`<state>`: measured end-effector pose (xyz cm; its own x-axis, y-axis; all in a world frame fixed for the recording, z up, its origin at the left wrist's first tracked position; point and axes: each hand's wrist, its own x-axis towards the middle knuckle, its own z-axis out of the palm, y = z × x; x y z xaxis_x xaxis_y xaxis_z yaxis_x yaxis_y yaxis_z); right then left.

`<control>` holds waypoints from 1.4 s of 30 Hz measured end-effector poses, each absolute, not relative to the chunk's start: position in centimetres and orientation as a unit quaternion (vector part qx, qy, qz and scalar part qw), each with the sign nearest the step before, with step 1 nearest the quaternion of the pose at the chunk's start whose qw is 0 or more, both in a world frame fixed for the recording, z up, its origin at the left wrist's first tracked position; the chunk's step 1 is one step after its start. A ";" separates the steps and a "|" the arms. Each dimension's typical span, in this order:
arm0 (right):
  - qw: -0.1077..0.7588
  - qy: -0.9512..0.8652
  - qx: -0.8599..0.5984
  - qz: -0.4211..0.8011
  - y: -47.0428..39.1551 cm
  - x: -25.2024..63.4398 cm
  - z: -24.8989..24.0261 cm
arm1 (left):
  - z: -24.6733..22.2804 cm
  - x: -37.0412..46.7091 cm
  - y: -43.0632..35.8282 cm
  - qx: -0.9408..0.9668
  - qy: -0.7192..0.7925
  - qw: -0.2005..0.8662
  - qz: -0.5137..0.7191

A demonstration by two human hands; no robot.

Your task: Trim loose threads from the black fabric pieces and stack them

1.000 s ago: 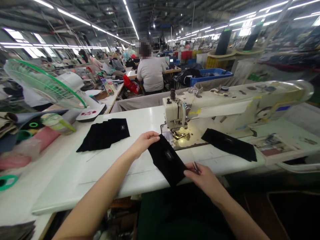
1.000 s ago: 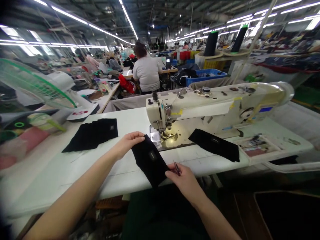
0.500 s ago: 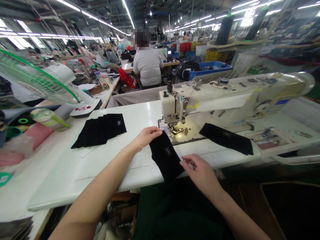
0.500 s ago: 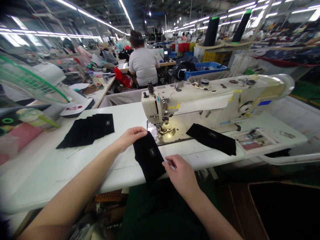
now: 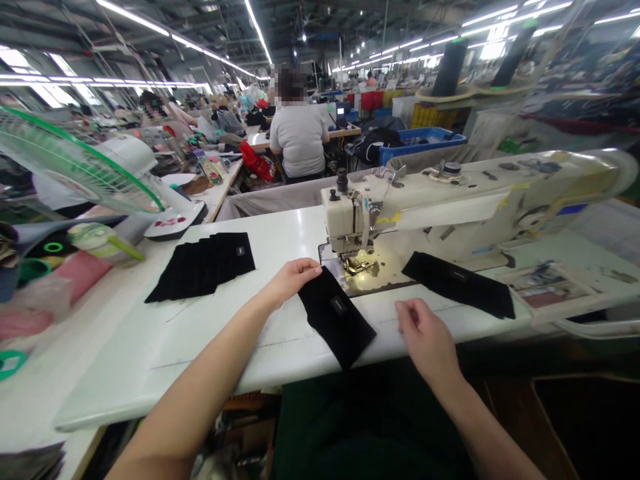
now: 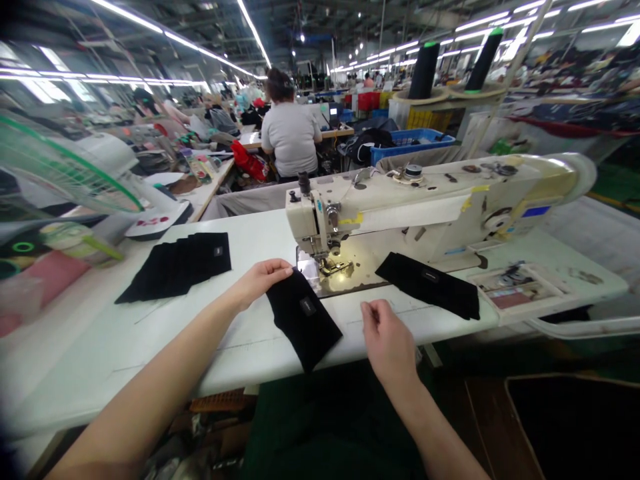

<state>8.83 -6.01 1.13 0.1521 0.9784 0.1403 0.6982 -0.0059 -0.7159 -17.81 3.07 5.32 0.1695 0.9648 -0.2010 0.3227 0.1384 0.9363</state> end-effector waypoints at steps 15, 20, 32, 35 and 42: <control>0.327 -0.659 -0.553 0.390 -6.7 6.9 0.4 | 4.5 -17.5 5.0 0.686 0.531 0.407 0.286; 0.322 -0.700 -0.500 0.396 -8.2 6.8 0.0 | 2.1 -15.5 5.7 0.749 0.539 0.265 0.279; 0.315 -0.842 -0.398 0.182 -8.6 7.9 -1.2 | 1.3 -15.0 4.2 0.858 0.462 0.065 0.214; 0.314 -0.846 -0.399 0.164 -8.2 7.6 -1.3 | 1.0 -15.2 4.8 0.868 0.450 0.017 0.210; 0.341 -0.835 -0.403 0.157 -8.1 7.5 -1.3 | 0.5 -15.3 5.4 0.867 0.449 0.007 0.214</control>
